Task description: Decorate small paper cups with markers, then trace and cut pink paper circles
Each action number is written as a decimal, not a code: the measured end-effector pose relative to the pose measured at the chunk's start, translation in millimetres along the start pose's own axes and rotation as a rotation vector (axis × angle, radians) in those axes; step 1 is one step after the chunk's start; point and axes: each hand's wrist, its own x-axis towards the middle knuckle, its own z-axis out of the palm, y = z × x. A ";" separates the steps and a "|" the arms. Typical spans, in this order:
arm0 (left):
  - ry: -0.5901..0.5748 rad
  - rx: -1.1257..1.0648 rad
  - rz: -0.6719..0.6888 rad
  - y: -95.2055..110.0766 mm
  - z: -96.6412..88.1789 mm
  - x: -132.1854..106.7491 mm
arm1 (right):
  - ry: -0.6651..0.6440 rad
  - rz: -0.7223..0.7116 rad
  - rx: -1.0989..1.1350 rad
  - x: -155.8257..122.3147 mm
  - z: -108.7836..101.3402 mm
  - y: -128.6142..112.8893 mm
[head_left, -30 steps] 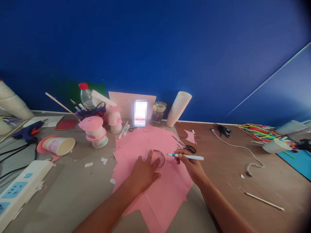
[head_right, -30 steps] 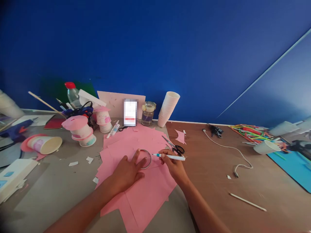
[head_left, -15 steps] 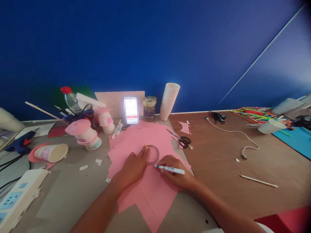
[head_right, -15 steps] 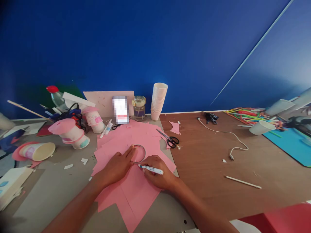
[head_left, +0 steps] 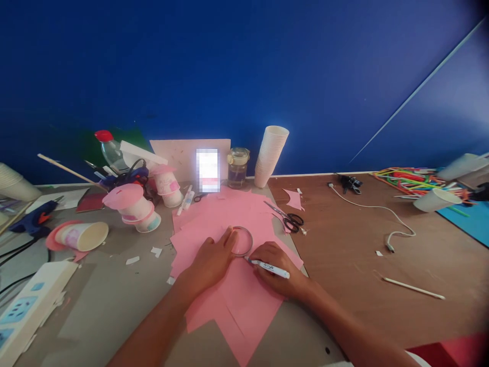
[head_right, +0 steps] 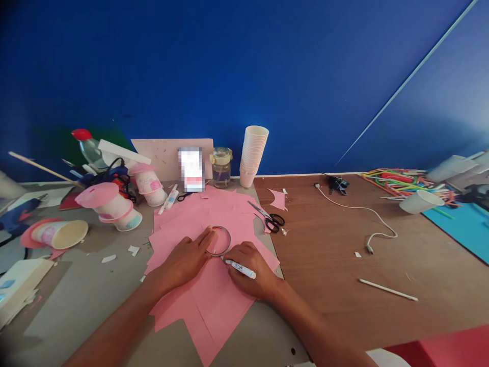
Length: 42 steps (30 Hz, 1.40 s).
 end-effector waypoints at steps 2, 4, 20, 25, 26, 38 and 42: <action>-0.001 -0.008 0.004 -0.1 -0.6 0.0 | 0.013 0.037 0.003 -1.7 -2.8 4.3; 0.005 -0.021 0.011 -0.3 -0.8 0.1 | 0.031 0.089 0.009 -3.3 -6.7 9.7; 0.025 -0.104 -0.030 -6.7 -8.7 -0.3 | 0.275 0.580 0.320 -1.6 -19.3 23.6; -0.012 -0.158 -0.035 -7.8 -11.2 1.8 | 0.282 0.559 0.230 4.6 -12.9 25.1; -0.021 -0.167 -0.041 -7.8 -11.4 2.1 | 0.282 0.558 0.232 5.5 -11.4 25.1; 0.019 -0.157 0.001 -8.3 -10.5 3.5 | 0.141 0.544 0.169 0.1 -5.9 1.1; 0.005 -0.157 -0.012 -7.7 -12.2 3.1 | 0.056 0.484 0.230 -1.3 -9.8 -10.2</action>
